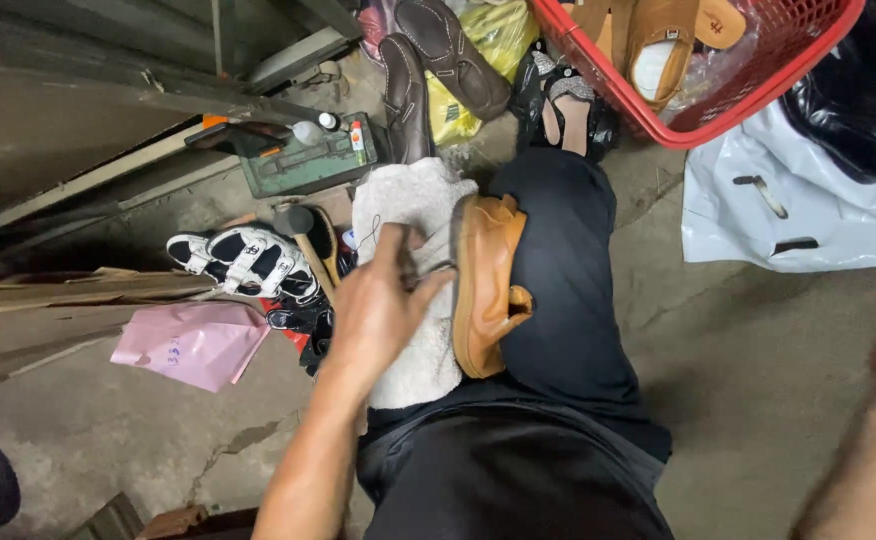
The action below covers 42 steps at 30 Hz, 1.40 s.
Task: The person is sitting on the floor and sewing a brown leather shoe that is placed on their lap. They use a needle and thread to stitch the shoe, repeatedly pulling the thread through the leather.
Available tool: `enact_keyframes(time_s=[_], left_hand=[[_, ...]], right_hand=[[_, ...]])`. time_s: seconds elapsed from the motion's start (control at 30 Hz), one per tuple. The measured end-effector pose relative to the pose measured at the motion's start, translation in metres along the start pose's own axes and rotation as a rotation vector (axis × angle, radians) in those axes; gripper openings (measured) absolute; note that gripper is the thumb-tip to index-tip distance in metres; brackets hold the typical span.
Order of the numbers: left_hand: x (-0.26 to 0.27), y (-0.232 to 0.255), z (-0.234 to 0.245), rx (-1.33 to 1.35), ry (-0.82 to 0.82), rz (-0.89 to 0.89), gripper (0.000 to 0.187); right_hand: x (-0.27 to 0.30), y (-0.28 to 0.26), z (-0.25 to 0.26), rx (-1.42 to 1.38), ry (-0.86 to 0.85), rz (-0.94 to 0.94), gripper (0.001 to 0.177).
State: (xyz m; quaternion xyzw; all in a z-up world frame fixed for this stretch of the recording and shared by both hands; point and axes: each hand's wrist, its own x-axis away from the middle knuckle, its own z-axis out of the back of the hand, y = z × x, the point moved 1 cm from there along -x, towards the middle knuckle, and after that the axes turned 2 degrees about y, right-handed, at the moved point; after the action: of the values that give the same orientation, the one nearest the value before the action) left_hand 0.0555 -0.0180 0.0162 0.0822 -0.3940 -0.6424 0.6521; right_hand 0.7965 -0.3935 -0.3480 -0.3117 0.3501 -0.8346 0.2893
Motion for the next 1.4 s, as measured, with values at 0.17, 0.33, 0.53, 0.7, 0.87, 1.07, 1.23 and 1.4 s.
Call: enact_keyframes(time_s=[0.17,0.33,0.53,0.7,0.87,1.07,1.23,1.4], left_hand=[[-0.014,-0.032,-0.008,0.505,0.013,-0.141,0.021],[-0.015,-0.023,0.010,0.893,0.112,-0.186,0.016],[-0.005,-0.023,0.011,0.816,0.127,-0.228,0.019],[-0.001,-0.035,0.010,0.716,0.137,-0.238,0.019],[-0.010,-0.024,0.001,0.738,0.084,-0.281,0.017],[-0.022,-0.010,-0.010,0.810,0.031,-0.332,0.015],[-0.010,-0.031,0.002,1.109,0.073,-0.147,0.019],[0.025,-0.067,0.036,1.421,0.232,-0.153,0.019]], right_hand=[[0.025,-0.106,-0.056,0.039,0.152,-0.416,0.017],[0.132,-0.424,-0.253,0.401,-0.001,0.610,0.048],[0.202,-0.601,-0.363,0.153,-0.157,1.108,0.068],[0.187,-0.596,-0.390,0.022,-0.264,1.225,0.025],[0.171,-0.601,-0.351,-0.014,-0.474,1.105,0.010],[0.136,-0.612,-0.349,0.157,-0.360,1.140,0.014],[0.158,-0.641,-0.377,-0.103,-0.291,1.116,0.014],[0.194,-0.621,-0.391,0.122,-0.524,1.148,0.086]])
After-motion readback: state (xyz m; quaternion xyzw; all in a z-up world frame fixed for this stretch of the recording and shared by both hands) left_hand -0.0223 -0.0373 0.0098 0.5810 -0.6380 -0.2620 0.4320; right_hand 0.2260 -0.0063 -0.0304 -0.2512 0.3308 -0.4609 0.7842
